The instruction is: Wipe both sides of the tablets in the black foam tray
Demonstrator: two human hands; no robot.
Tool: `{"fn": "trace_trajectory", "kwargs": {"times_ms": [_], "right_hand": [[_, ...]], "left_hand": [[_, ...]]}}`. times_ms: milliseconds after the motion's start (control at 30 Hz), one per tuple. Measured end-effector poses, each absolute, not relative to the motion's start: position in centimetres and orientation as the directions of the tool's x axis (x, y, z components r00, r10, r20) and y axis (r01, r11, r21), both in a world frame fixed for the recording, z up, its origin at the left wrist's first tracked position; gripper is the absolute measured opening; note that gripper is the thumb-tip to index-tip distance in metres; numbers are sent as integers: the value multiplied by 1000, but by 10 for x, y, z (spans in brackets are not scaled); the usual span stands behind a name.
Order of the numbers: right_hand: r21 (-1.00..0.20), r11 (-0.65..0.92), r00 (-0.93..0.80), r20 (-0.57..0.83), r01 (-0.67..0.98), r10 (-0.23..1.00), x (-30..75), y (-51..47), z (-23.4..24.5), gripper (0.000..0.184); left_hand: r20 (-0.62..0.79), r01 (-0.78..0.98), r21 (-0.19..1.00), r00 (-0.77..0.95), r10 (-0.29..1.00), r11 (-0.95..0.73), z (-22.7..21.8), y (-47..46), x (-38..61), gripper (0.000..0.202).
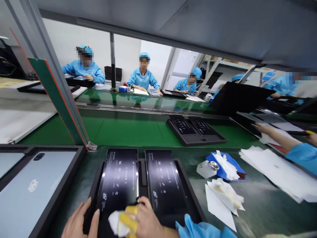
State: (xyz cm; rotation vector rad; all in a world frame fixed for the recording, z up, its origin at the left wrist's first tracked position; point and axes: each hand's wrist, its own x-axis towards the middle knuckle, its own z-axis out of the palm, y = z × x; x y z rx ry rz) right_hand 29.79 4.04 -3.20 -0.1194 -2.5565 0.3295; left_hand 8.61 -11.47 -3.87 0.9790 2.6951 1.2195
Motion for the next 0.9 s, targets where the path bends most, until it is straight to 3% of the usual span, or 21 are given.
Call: {"fn": "trace_trajectory", "kwargs": {"times_ms": [67,133,267,367,433,533,667,733,833,900], "right_hand": [[-278,960,-839,531,-41,118,302,31,-26,47],[-357,934,-852,485,11,195,293,45,1,50],[-420,850,-796,368,319,481,253,109,57,50],[-369,803,-786,242,467,569,236,126,57,52],[-326,839,-833,208,435,513,243,105,40,51],[-292,925,-929,204,245,310,268,49,11,49],[-380,923,-963,222,58,152,281,19,8,60],[-414,903,-938,254,114,235,272,40,23,60],[-423,828,-838,236,368,493,250,79,46,51],[-391,809,-827,177,438,533,244,83,51,42]], "left_hand": [[202,494,727,-817,540,476,-30,-114,87,63],[172,447,750,-844,508,488,-16,-113,93,65],[104,367,777,-876,470,512,13,-111,106,66],[59,322,792,-886,460,518,20,-113,109,64],[50,307,794,-893,448,524,20,-114,108,61],[52,300,796,-899,434,526,19,-114,107,59],[20,262,803,-910,414,536,23,-115,107,53],[5,227,802,-927,374,553,26,-117,109,48],[21,194,814,-952,305,548,25,-119,110,43],[38,178,836,-962,269,519,20,-119,108,41]]}}
